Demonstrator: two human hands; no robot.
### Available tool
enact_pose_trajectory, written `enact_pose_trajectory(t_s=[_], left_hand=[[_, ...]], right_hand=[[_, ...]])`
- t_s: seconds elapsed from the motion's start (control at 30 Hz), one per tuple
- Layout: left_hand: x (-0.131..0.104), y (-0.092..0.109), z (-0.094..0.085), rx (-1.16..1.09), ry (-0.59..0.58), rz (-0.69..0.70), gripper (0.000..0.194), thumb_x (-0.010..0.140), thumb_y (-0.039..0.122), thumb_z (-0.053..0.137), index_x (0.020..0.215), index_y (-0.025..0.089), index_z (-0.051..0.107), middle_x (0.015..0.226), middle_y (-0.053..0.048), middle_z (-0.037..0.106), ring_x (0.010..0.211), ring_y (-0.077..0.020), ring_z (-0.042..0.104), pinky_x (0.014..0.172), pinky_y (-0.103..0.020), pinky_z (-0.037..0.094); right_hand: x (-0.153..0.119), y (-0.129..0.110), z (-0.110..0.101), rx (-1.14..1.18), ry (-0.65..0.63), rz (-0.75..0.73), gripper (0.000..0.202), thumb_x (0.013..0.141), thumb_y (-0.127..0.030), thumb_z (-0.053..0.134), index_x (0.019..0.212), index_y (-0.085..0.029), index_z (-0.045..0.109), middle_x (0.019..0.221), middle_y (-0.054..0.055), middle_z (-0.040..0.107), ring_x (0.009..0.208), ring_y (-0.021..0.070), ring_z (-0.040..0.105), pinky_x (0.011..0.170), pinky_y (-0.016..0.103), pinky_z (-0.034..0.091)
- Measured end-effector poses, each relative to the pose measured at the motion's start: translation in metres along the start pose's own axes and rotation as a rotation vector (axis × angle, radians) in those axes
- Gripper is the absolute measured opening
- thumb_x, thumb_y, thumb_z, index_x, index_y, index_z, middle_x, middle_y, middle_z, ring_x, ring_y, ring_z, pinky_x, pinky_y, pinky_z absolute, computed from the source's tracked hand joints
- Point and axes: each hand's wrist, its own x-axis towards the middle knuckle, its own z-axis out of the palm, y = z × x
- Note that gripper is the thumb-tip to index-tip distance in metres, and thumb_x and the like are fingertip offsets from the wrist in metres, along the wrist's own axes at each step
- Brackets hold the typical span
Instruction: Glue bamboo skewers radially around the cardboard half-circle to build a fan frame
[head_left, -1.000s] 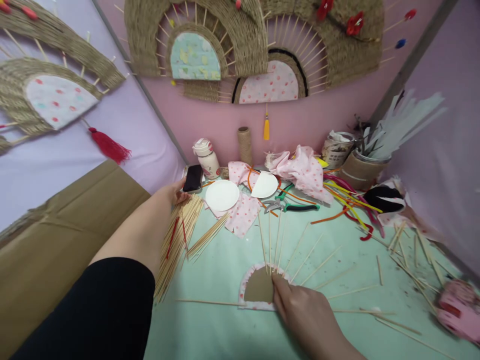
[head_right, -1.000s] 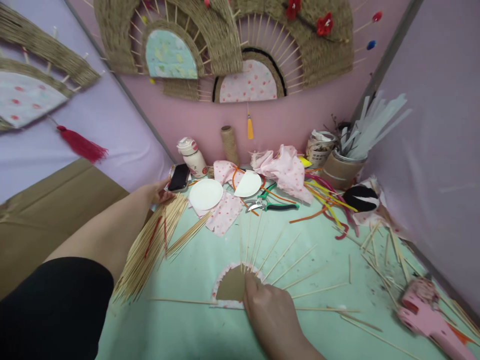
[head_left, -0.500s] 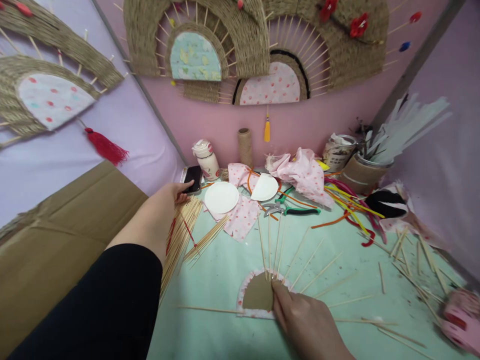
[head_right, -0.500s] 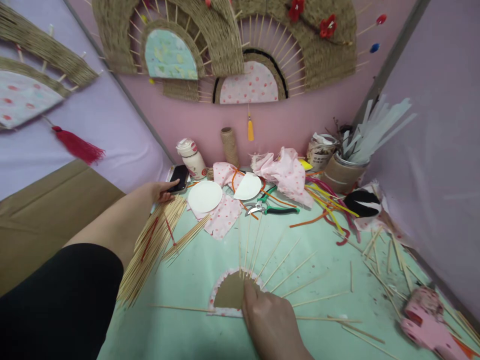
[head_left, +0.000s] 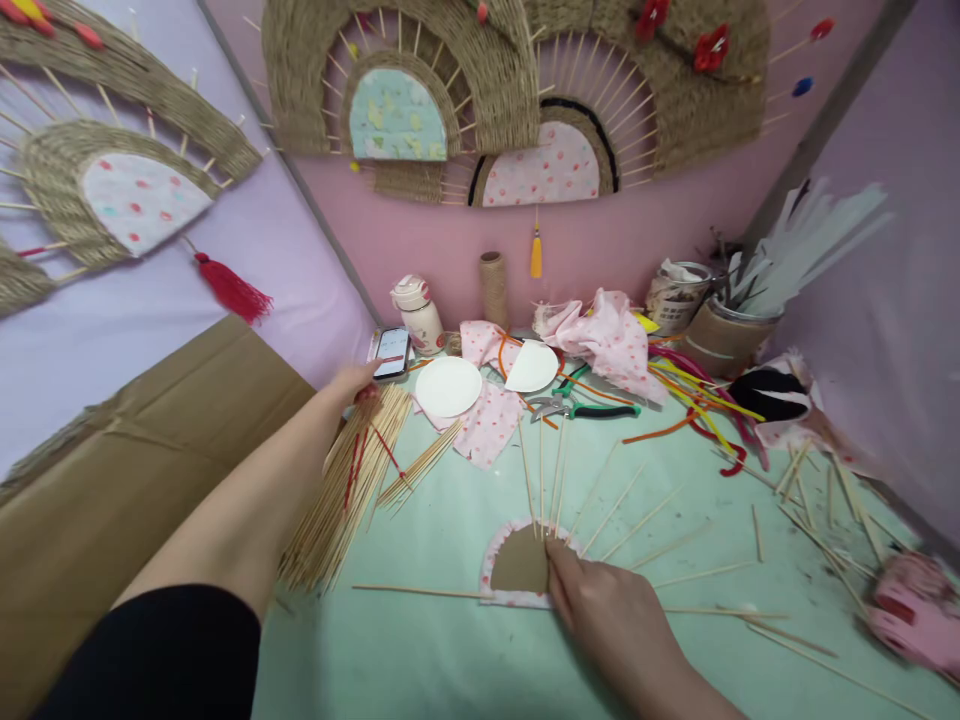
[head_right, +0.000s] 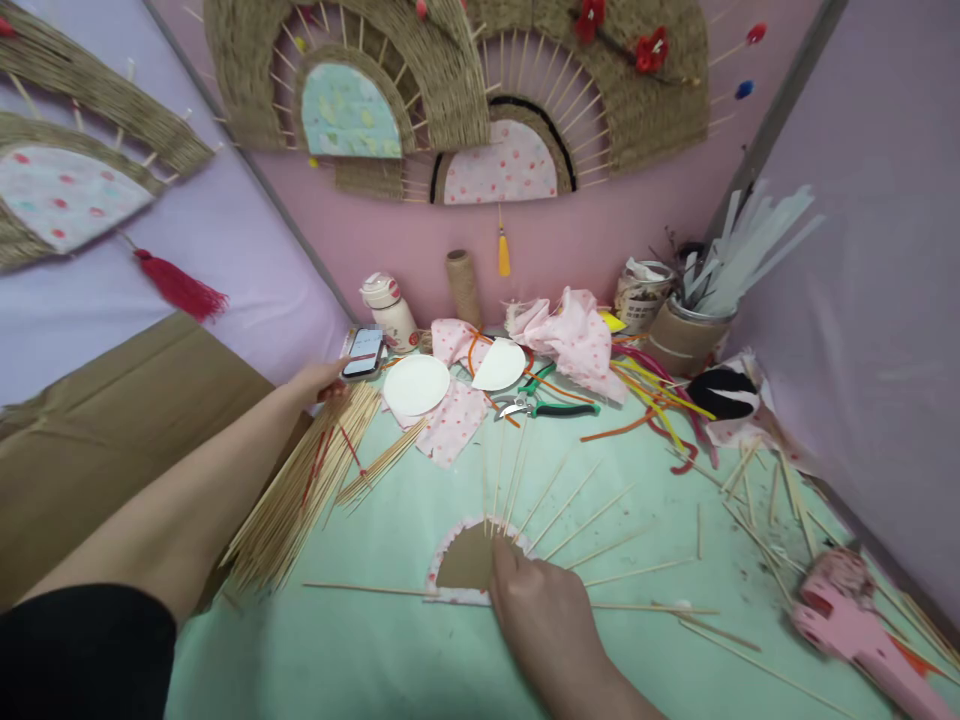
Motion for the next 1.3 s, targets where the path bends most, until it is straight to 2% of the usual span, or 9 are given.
enact_pose_trajectory(t_s=[0.1, 0.2, 0.27, 0.3, 0.4, 0.47, 0.53, 0.93, 1.3], left_hand=[[-0.036, -0.001, 0.007, 0.087, -0.016, 0.123, 0.030, 0.093, 0.037, 0.059, 0.114, 0.015, 0.061, 0.110, -0.008, 0.065, 0.092, -0.0190, 0.064, 0.080, -0.038, 0.056], [-0.092, -0.014, 0.024, 0.112, -0.039, 0.330, 0.029, 0.092, 0.038, 0.056, 0.077, 0.015, 0.064, 0.065, -0.002, 0.062, 0.059, -0.0148, 0.058, 0.061, -0.028, 0.048], [-0.134, -0.029, 0.041, 0.104, -0.072, 0.463, 0.029, 0.090, 0.037, 0.056, 0.069, 0.018, 0.060, 0.059, 0.001, 0.060, 0.055, -0.0132, 0.055, 0.057, -0.026, 0.045], [-0.154, -0.037, 0.050, 0.092, -0.092, 0.556, 0.025, 0.088, 0.034, 0.056, 0.068, 0.019, 0.059, 0.060, 0.001, 0.060, 0.055, -0.0127, 0.054, 0.057, -0.025, 0.044], [-0.198, -0.061, 0.077, 0.007, -0.084, 1.127, 0.008, 0.086, 0.023, 0.053, 0.083, 0.020, 0.059, 0.069, -0.001, 0.062, 0.058, -0.0133, 0.054, 0.056, -0.026, 0.045], [-0.213, -0.073, 0.091, -0.008, -0.054, 1.309, 0.012, 0.084, 0.017, 0.051, 0.095, 0.020, 0.057, 0.079, -0.006, 0.066, 0.070, -0.0172, 0.059, 0.062, -0.030, 0.047], [-0.220, -0.080, 0.101, 0.014, -0.105, 1.420, 0.019, 0.082, 0.011, 0.048, 0.097, 0.021, 0.054, 0.079, -0.006, 0.067, 0.071, -0.0181, 0.058, 0.067, -0.034, 0.048], [-0.218, -0.096, 0.113, 0.150, -0.178, 1.475, 0.011, 0.075, 0.013, 0.054, 0.066, 0.021, 0.054, 0.093, -0.002, 0.076, 0.084, -0.0221, 0.058, 0.072, -0.040, 0.038], [-0.212, -0.096, 0.122, 0.177, -0.208, 1.476, 0.014, 0.078, 0.015, 0.056, 0.065, 0.020, 0.053, 0.094, -0.002, 0.077, 0.082, -0.0221, 0.057, 0.067, -0.038, 0.041]], right_hand=[[-0.001, 0.000, 0.001, -0.012, -0.013, 0.005, 0.015, 0.080, -0.010, 0.062, 0.091, -0.019, 0.065, 0.047, -0.004, 0.062, 0.039, 0.0151, 0.061, 0.044, 0.029, 0.013], [-0.001, -0.001, 0.001, -0.017, -0.026, 0.007, 0.011, 0.082, -0.011, 0.059, 0.090, -0.018, 0.064, 0.047, -0.003, 0.062, 0.039, 0.0143, 0.060, 0.044, 0.029, 0.014], [0.000, -0.001, 0.001, -0.022, -0.023, 0.008, 0.011, 0.083, -0.011, 0.058, 0.090, -0.018, 0.064, 0.047, -0.003, 0.062, 0.039, 0.0140, 0.060, 0.044, 0.030, 0.014], [0.000, -0.001, 0.001, -0.025, -0.017, 0.008, 0.011, 0.083, -0.011, 0.058, 0.090, -0.018, 0.064, 0.047, -0.003, 0.062, 0.039, 0.0139, 0.060, 0.045, 0.030, 0.013], [0.002, -0.001, 0.000, -0.022, -0.016, 0.002, 0.011, 0.084, -0.013, 0.056, 0.091, -0.017, 0.064, 0.049, -0.002, 0.063, 0.040, 0.0133, 0.060, 0.045, 0.030, 0.013], [0.002, -0.001, -0.001, -0.013, -0.041, 0.006, 0.011, 0.086, -0.014, 0.055, 0.092, -0.017, 0.064, 0.049, -0.002, 0.064, 0.040, 0.0129, 0.060, 0.046, 0.030, 0.013], [0.003, -0.002, -0.003, -0.007, -0.079, 0.013, 0.011, 0.087, -0.015, 0.055, 0.092, -0.017, 0.064, 0.048, -0.002, 0.063, 0.041, 0.0133, 0.060, 0.046, 0.030, 0.012], [0.004, -0.001, -0.010, 0.017, -0.168, 0.058, 0.014, 0.088, -0.016, 0.052, 0.094, -0.016, 0.065, 0.053, 0.000, 0.065, 0.046, 0.0136, 0.060, 0.049, 0.030, 0.011], [0.005, 0.000, -0.011, 0.064, -0.212, 0.067, 0.019, 0.090, -0.019, 0.053, 0.102, -0.016, 0.067, 0.057, 0.001, 0.067, 0.048, 0.0135, 0.061, 0.048, 0.030, 0.015]])
